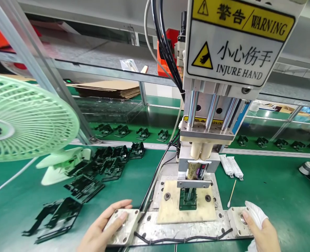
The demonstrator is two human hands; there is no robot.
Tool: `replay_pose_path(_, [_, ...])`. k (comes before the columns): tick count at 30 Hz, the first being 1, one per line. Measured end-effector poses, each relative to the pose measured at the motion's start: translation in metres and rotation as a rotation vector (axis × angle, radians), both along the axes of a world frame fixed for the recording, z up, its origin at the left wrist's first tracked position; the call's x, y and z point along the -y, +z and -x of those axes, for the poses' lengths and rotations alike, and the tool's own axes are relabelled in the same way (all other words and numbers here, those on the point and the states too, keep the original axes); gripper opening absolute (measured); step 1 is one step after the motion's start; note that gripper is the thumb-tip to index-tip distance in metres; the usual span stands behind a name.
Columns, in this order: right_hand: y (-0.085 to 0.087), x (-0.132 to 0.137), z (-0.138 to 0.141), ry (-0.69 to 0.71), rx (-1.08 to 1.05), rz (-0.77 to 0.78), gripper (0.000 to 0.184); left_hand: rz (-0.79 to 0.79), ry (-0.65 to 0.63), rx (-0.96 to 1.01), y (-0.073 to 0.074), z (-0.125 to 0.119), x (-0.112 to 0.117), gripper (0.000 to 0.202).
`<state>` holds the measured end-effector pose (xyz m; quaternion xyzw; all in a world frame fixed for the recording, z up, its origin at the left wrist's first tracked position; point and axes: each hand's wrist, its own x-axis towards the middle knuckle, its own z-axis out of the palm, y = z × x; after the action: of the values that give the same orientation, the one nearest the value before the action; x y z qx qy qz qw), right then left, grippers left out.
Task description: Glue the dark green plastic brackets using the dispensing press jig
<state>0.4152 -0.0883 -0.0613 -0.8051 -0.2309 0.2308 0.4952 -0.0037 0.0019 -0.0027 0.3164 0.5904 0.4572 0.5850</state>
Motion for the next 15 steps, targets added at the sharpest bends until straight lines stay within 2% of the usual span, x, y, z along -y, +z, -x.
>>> replay_pose_path(3, [0.000,-0.001,-0.003,0.007,-0.046,0.071,0.065,-0.008,-0.004,-0.004,0.000,0.000,0.000,0.069])
replay_pose_path(6, [0.003,0.000,0.002,0.000,-0.022,0.067,0.067,-0.015,-0.012,-0.015,0.000,0.001,-0.001,0.069])
replay_pose_path(11, [0.006,0.000,0.007,-0.031,-0.011,0.087,0.063,-0.009,-0.027,-0.018,0.000,0.001,-0.001,0.068])
replay_pose_path(15, [0.003,0.002,-0.007,0.026,-0.045,0.140,0.057,-0.039,-0.015,-0.047,-0.001,-0.003,0.000,0.065])
